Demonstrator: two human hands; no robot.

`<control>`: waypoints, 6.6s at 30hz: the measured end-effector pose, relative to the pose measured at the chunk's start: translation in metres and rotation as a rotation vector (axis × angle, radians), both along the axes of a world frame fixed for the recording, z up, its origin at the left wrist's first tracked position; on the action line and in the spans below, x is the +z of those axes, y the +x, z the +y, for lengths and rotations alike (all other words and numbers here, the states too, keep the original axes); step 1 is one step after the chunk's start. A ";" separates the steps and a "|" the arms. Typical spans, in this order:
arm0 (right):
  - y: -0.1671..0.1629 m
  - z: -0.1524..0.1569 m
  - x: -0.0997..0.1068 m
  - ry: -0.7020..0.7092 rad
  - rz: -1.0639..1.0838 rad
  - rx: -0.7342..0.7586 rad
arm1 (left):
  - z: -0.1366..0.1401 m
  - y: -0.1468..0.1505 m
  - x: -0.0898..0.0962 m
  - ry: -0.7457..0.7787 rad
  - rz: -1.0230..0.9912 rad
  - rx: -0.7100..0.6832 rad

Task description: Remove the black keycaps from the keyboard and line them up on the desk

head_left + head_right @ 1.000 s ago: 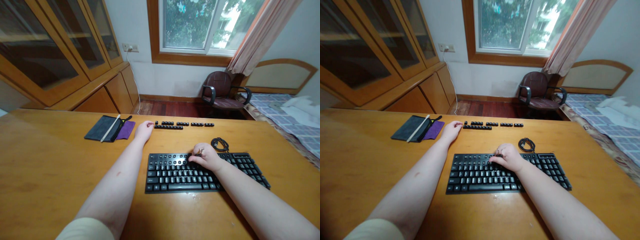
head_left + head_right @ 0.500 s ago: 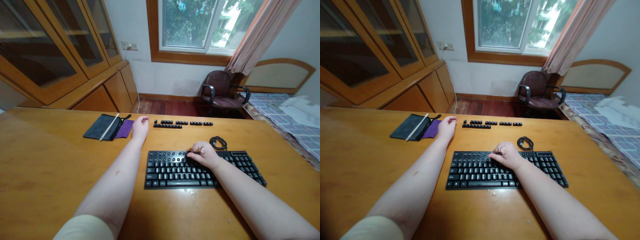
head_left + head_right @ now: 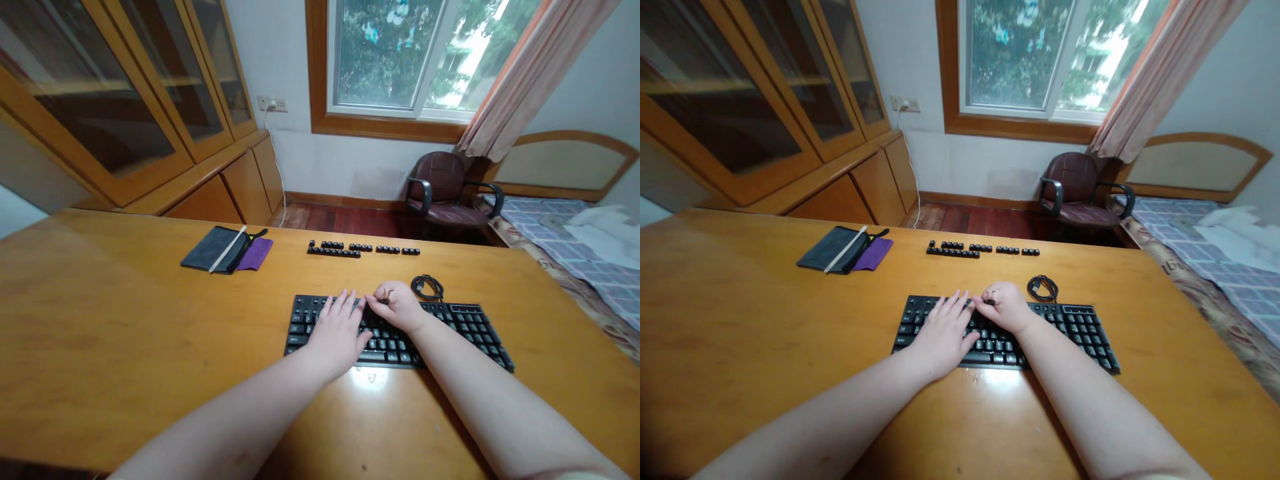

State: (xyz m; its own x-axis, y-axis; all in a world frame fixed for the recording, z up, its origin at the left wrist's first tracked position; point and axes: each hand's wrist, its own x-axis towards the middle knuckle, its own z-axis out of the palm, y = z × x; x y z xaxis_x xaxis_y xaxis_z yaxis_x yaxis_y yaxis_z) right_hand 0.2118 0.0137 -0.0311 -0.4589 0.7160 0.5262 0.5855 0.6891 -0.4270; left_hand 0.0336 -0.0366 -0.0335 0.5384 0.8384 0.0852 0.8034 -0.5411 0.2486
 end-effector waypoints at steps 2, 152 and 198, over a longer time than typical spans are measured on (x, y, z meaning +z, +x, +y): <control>0.000 0.000 0.000 0.003 0.005 -0.008 | 0.001 -0.002 -0.006 0.004 0.017 -0.020; 0.017 0.103 -0.011 -0.504 -0.243 -0.578 | 0.034 -0.004 0.004 -0.246 -0.568 0.157; 0.009 0.110 -0.015 -0.437 -0.211 -0.612 | 0.033 -0.003 0.010 -0.264 -0.527 0.164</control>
State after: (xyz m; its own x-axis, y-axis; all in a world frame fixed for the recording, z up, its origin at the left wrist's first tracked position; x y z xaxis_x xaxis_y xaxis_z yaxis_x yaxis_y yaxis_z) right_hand 0.2203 0.1239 -0.0461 0.0251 0.9962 0.0838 0.9064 0.0127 -0.4223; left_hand 0.0307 -0.0032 -0.0239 0.3420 0.9360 0.0829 0.6034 -0.2864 0.7442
